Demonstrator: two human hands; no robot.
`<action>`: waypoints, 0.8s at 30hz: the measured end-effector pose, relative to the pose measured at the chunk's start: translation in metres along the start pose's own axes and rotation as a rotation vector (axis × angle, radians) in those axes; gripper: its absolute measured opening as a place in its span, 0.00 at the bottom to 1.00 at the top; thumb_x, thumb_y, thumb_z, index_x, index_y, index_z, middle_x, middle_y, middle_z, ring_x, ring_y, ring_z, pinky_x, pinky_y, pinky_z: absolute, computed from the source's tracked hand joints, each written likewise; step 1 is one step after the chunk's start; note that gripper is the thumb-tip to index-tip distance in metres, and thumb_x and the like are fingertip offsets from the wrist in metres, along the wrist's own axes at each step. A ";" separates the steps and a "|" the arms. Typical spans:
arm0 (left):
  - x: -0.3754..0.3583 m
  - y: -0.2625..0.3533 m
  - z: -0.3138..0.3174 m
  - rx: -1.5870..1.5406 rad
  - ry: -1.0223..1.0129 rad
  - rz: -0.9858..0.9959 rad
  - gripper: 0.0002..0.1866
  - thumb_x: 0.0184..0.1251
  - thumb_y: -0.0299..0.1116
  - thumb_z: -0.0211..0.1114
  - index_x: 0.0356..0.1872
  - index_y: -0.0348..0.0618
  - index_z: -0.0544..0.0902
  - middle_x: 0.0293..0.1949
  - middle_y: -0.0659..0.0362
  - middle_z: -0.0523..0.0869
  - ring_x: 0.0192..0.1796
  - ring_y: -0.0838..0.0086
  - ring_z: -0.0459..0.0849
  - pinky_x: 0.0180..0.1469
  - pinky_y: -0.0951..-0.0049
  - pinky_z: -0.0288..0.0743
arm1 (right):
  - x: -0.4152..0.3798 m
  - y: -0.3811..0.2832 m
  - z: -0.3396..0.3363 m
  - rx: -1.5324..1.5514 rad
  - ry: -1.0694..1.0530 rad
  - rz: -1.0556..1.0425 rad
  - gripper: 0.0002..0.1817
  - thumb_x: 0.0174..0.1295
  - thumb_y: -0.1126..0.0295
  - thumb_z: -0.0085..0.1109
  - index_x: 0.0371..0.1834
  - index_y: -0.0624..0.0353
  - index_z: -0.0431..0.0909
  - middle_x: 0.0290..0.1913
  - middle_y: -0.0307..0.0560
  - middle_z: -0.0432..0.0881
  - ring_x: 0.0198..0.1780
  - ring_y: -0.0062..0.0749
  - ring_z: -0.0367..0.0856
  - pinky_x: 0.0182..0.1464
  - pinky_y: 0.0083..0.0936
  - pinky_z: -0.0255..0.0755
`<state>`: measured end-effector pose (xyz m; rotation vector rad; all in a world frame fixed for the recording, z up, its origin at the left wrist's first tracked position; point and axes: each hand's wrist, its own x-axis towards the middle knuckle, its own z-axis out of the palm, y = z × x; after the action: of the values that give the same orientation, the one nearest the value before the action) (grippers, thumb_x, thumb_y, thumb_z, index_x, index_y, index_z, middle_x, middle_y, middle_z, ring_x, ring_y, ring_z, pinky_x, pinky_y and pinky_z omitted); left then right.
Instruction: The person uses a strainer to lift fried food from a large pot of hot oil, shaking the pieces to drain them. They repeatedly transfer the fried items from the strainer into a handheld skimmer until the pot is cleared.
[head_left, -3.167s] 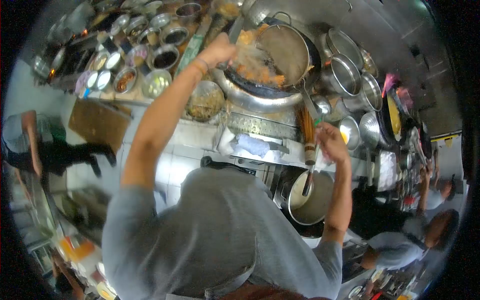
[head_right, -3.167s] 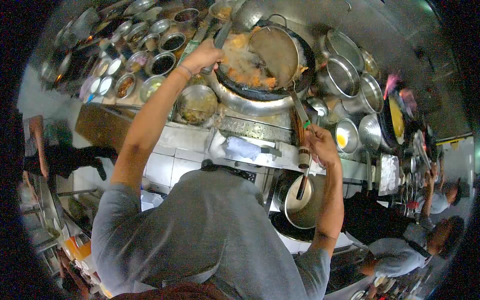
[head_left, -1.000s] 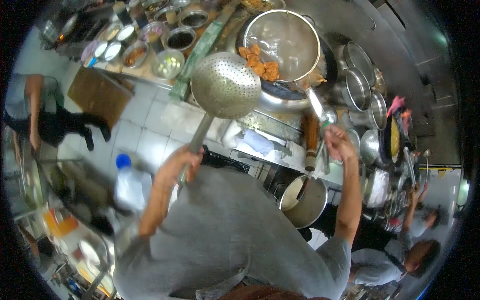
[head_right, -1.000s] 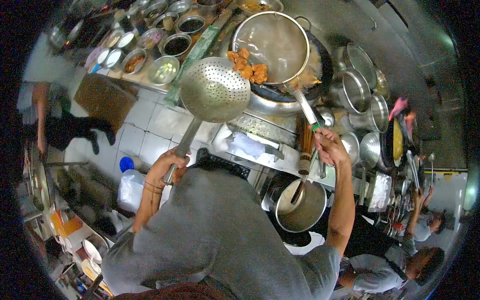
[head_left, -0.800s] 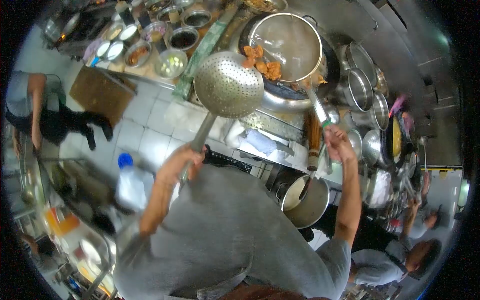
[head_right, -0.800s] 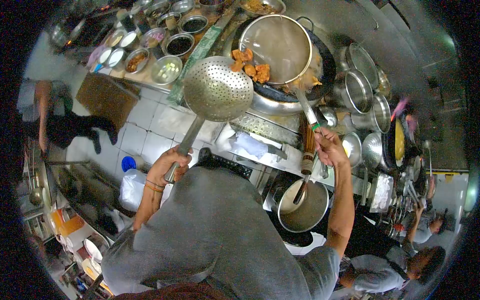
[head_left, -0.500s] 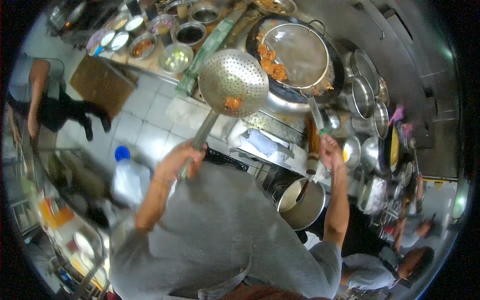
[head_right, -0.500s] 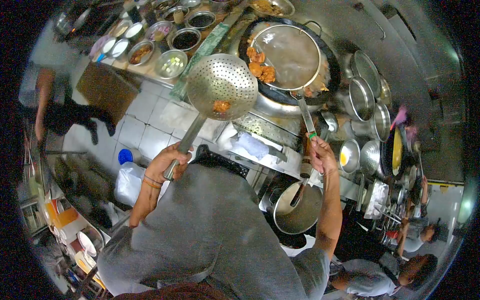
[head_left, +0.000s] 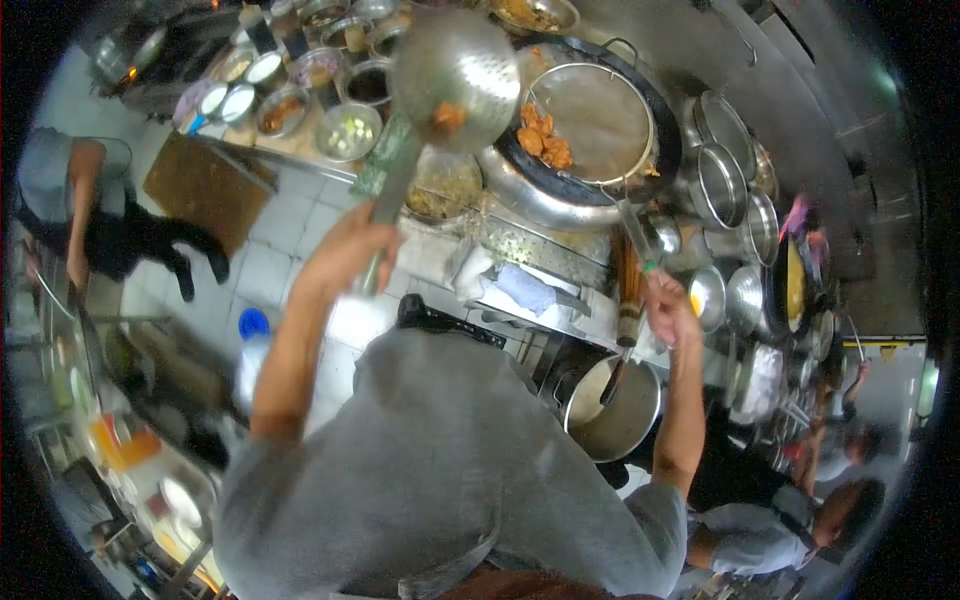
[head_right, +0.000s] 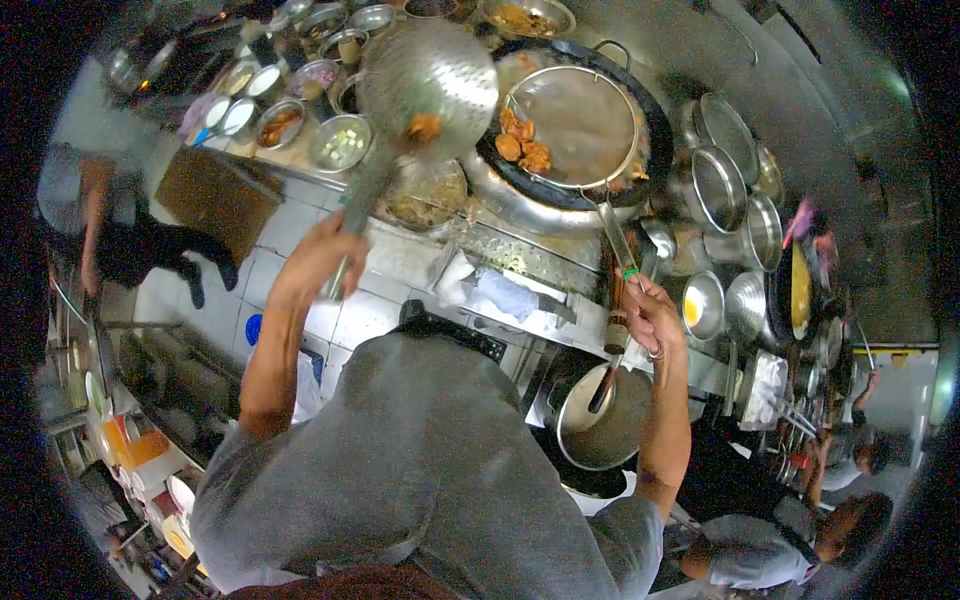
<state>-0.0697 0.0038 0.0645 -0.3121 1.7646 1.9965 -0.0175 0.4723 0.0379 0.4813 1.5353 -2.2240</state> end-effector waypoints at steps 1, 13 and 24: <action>0.020 0.015 0.008 0.060 -0.076 0.060 0.18 0.55 0.26 0.58 0.46 0.33 0.69 0.18 0.61 0.73 0.14 0.77 0.72 0.13 0.76 0.68 | -0.002 -0.003 -0.001 -0.007 -0.008 -0.007 0.19 0.68 0.69 0.53 0.59 0.63 0.69 0.19 0.34 0.67 0.08 0.12 0.52 0.07 0.13 0.44; 0.074 0.032 0.019 0.579 0.136 0.756 0.31 0.54 0.33 0.62 0.58 0.27 0.64 0.26 0.53 0.80 0.17 0.70 0.78 0.22 0.69 0.73 | -0.006 0.001 -0.009 -0.181 0.018 -0.065 0.21 0.66 0.66 0.55 0.60 0.63 0.68 0.19 0.33 0.70 0.08 0.12 0.53 0.06 0.14 0.44; -0.030 -0.061 0.003 -0.310 -0.099 -0.231 0.15 0.59 0.23 0.56 0.48 0.36 0.69 0.23 0.61 0.72 0.13 0.81 0.69 0.10 0.79 0.64 | 0.019 0.022 0.002 -0.035 -0.033 0.004 0.19 0.69 0.68 0.51 0.61 0.63 0.67 0.19 0.33 0.66 0.08 0.11 0.52 0.06 0.14 0.46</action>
<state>-0.0145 0.0056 0.0246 -0.4835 1.2936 2.0718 -0.0232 0.4611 0.0116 0.4349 1.5527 -2.1867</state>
